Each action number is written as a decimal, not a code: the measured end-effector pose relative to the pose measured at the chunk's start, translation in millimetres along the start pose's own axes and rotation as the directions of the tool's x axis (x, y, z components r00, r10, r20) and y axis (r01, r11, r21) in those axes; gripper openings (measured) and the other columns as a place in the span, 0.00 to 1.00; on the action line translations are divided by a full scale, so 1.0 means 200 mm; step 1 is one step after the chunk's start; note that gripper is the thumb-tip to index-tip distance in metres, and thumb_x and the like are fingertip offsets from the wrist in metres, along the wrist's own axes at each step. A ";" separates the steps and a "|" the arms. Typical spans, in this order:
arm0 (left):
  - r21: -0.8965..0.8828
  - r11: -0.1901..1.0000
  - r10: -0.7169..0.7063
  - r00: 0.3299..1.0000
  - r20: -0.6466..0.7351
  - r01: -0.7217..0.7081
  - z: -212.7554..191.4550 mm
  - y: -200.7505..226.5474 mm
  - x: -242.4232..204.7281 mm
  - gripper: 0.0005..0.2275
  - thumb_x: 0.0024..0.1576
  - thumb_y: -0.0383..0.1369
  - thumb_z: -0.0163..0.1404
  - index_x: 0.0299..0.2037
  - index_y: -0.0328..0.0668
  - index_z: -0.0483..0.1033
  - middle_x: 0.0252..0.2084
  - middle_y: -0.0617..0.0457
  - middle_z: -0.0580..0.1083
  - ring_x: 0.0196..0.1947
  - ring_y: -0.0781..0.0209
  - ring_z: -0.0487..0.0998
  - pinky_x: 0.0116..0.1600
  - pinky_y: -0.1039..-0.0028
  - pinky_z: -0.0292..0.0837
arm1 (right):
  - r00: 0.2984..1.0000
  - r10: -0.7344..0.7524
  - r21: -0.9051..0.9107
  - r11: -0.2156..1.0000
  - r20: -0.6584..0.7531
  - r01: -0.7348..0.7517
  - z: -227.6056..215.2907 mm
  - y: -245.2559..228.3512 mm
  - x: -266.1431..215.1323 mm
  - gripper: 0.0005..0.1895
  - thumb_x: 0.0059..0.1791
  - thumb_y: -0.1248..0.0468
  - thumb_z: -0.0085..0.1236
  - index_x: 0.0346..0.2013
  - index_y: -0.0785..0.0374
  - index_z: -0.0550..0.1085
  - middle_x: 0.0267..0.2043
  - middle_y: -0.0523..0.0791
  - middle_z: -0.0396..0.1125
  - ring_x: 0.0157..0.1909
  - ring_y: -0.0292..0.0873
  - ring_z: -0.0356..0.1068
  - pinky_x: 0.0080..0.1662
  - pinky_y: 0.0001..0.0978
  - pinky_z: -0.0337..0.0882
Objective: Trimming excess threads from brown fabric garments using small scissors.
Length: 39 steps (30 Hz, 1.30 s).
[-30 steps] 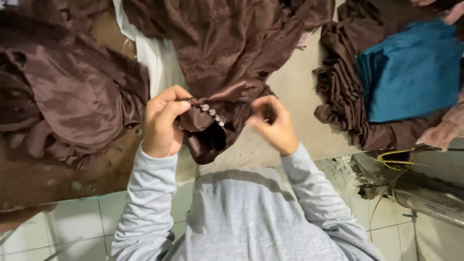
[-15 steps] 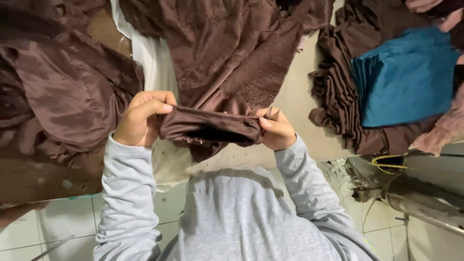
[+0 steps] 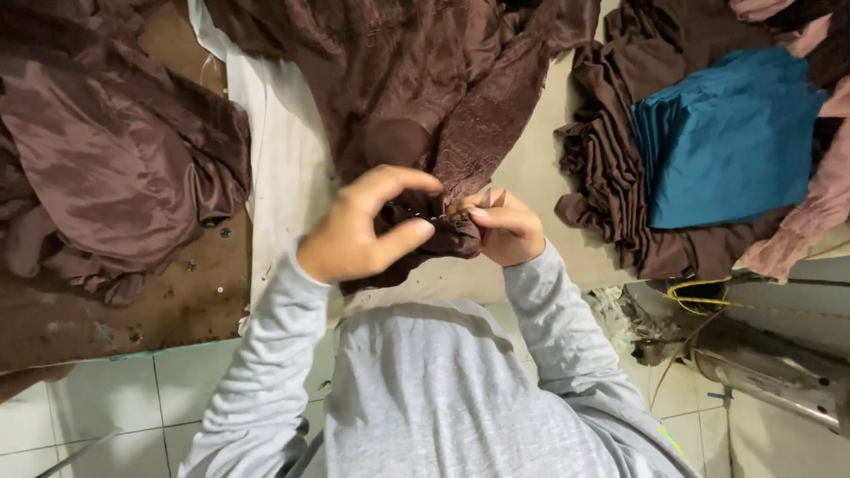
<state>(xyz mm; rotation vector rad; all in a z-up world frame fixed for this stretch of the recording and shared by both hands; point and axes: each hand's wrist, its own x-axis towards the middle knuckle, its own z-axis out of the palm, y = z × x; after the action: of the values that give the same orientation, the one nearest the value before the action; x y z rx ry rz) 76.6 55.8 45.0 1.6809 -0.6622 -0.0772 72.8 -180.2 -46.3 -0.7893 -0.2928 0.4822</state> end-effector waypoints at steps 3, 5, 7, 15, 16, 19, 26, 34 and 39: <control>-0.052 0.996 -0.065 0.997 0.046 0.068 0.09 -0.04 0.00 0.12 0.54 0.29 0.60 0.48 0.41 0.79 0.45 0.48 0.77 0.47 0.52 0.80 0.56 0.62 0.75 | 0.998 -0.005 -0.007 1.000 -0.061 0.005 -0.05 0.00 -0.05 0.16 0.47 0.68 0.48 0.14 0.66 0.63 0.11 0.47 0.51 0.12 0.42 0.52 0.22 0.33 0.51; -0.014 0.998 -0.068 0.995 0.079 0.069 0.08 -0.05 0.00 0.12 0.54 0.30 0.60 0.47 0.43 0.79 0.42 0.50 0.76 0.46 0.51 0.78 0.56 0.62 0.73 | 0.998 0.003 -0.039 0.999 -0.061 -0.005 0.01 -0.06 -0.04 0.16 0.48 0.67 0.48 0.15 0.67 0.64 0.11 0.47 0.52 0.12 0.40 0.53 0.22 0.31 0.52; 0.022 0.997 -0.075 0.991 0.109 0.073 0.08 -0.05 0.00 0.11 0.54 0.31 0.60 0.46 0.46 0.79 0.40 0.51 0.74 0.46 0.51 0.77 0.56 0.61 0.72 | 0.998 0.016 -0.069 0.997 -0.063 -0.020 0.07 -0.11 -0.05 0.16 0.49 0.65 0.49 0.16 0.67 0.66 0.11 0.46 0.53 0.13 0.39 0.54 0.22 0.30 0.52; -0.610 0.677 -0.441 0.891 0.113 0.412 0.14 -0.08 -0.03 0.07 0.56 0.30 0.54 0.41 0.35 0.77 0.31 0.56 0.72 0.35 0.71 0.71 0.47 0.79 0.69 | 0.946 -0.109 -0.657 0.743 -0.306 -0.127 0.15 -0.24 -0.02 0.21 0.62 0.58 0.40 0.56 0.73 0.73 0.24 0.44 0.54 0.18 0.32 0.50 0.20 0.22 0.54; -0.611 0.675 -0.443 0.889 0.113 0.414 0.14 -0.04 -0.04 0.07 0.56 0.30 0.54 0.41 0.35 0.77 0.31 0.56 0.72 0.35 0.71 0.71 0.47 0.79 0.69 | 0.945 -0.107 -0.655 0.744 -0.308 -0.129 0.15 -0.25 -0.07 0.21 0.62 0.58 0.40 0.56 0.73 0.73 0.24 0.44 0.54 0.18 0.32 0.50 0.20 0.22 0.54; -0.698 0.585 -0.474 0.872 0.119 0.413 0.14 0.03 -0.05 0.09 0.56 0.30 0.56 0.41 0.32 0.77 0.31 0.53 0.72 0.35 0.69 0.71 0.47 0.77 0.70 | 0.971 -0.198 -0.842 0.539 -0.130 -0.003 0.18 -0.26 -0.16 0.28 0.63 0.57 0.25 0.75 0.69 0.56 0.51 0.52 0.56 0.34 0.36 0.52 0.30 0.23 0.57; -0.722 0.573 -0.457 0.882 0.112 0.388 0.15 0.07 -0.04 0.09 0.55 0.30 0.55 0.41 0.30 0.77 0.30 0.51 0.72 0.35 0.68 0.70 0.47 0.78 0.67 | 0.852 -0.513 -0.943 0.220 0.106 0.250 0.38 -0.28 -0.16 0.16 0.47 0.69 0.67 0.47 0.72 0.81 0.33 0.49 0.70 0.25 0.40 0.65 0.25 0.25 0.67; -0.711 0.589 -0.445 0.889 0.112 0.384 0.17 0.05 -0.06 0.09 0.55 0.30 0.55 0.41 0.30 0.78 0.28 0.54 0.73 0.34 0.71 0.70 0.47 0.80 0.67 | 0.817 -0.559 -0.907 0.255 0.143 0.334 0.45 -0.28 -0.10 0.09 0.46 0.72 0.69 0.38 0.74 0.80 0.27 0.52 0.72 0.21 0.41 0.66 0.23 0.27 0.67; -0.714 0.593 -0.429 0.897 0.111 0.372 0.17 0.02 -0.07 0.09 0.55 0.29 0.55 0.40 0.29 0.78 0.29 0.51 0.72 0.34 0.68 0.70 0.45 0.79 0.67 | 0.842 -0.527 -0.898 0.306 0.116 0.316 0.45 -0.30 -0.08 0.05 0.48 0.71 0.68 0.35 0.72 0.80 0.25 0.51 0.71 0.18 0.37 0.60 0.21 0.26 0.62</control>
<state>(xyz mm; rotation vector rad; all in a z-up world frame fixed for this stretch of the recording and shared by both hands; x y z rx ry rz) 49.9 31.2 36.3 1.0047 -0.1208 -0.5388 39.3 -171.6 57.2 -1.7660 -0.5741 -0.3700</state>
